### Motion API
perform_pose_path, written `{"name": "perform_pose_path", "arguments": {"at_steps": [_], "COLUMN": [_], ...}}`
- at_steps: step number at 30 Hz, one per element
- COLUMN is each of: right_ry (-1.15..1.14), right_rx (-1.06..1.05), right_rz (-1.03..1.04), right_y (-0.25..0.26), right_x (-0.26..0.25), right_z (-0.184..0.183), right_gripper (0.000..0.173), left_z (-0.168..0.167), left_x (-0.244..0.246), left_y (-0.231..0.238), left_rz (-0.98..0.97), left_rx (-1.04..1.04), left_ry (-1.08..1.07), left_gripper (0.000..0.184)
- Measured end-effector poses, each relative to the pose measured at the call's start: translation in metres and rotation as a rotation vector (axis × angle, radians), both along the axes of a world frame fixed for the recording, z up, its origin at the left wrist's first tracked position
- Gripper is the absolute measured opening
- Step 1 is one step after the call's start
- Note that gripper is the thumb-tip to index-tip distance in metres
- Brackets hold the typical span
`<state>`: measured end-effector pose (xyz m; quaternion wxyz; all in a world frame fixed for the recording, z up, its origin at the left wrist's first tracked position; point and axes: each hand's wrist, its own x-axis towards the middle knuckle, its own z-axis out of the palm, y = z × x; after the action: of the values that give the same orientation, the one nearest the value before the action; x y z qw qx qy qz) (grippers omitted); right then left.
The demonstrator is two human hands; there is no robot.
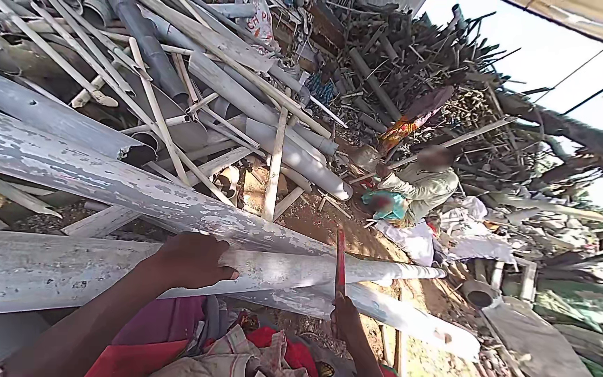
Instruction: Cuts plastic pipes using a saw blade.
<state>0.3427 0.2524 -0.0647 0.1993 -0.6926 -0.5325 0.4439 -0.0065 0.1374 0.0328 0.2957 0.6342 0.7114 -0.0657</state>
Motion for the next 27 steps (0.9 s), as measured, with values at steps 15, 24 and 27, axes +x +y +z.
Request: {"name": "perform_pose_path", "arguments": {"at_steps": [15, 24, 27], "right_ry": [-0.226, -0.112, -0.323], "right_rx": [0.022, 0.068, 0.144], "right_rz": [0.036, 0.439, 0.488], "right_y": [0.007, -0.071, -0.060], "right_x": [0.039, -0.003, -0.005], "right_z": [-0.022, -0.001, 0.005], "right_gripper": [0.042, 0.035, 0.040], "left_z": [-0.056, -0.085, -0.086], "left_x": [0.037, 0.048, 0.048], "left_y": [-0.044, -0.056, -0.056], "left_rz": [-0.075, -0.065, -0.057], "left_rx": [0.596, 0.942, 0.959], "left_ry": [0.286, 0.334, 0.336], "left_gripper": [0.083, 0.085, 0.083]}}
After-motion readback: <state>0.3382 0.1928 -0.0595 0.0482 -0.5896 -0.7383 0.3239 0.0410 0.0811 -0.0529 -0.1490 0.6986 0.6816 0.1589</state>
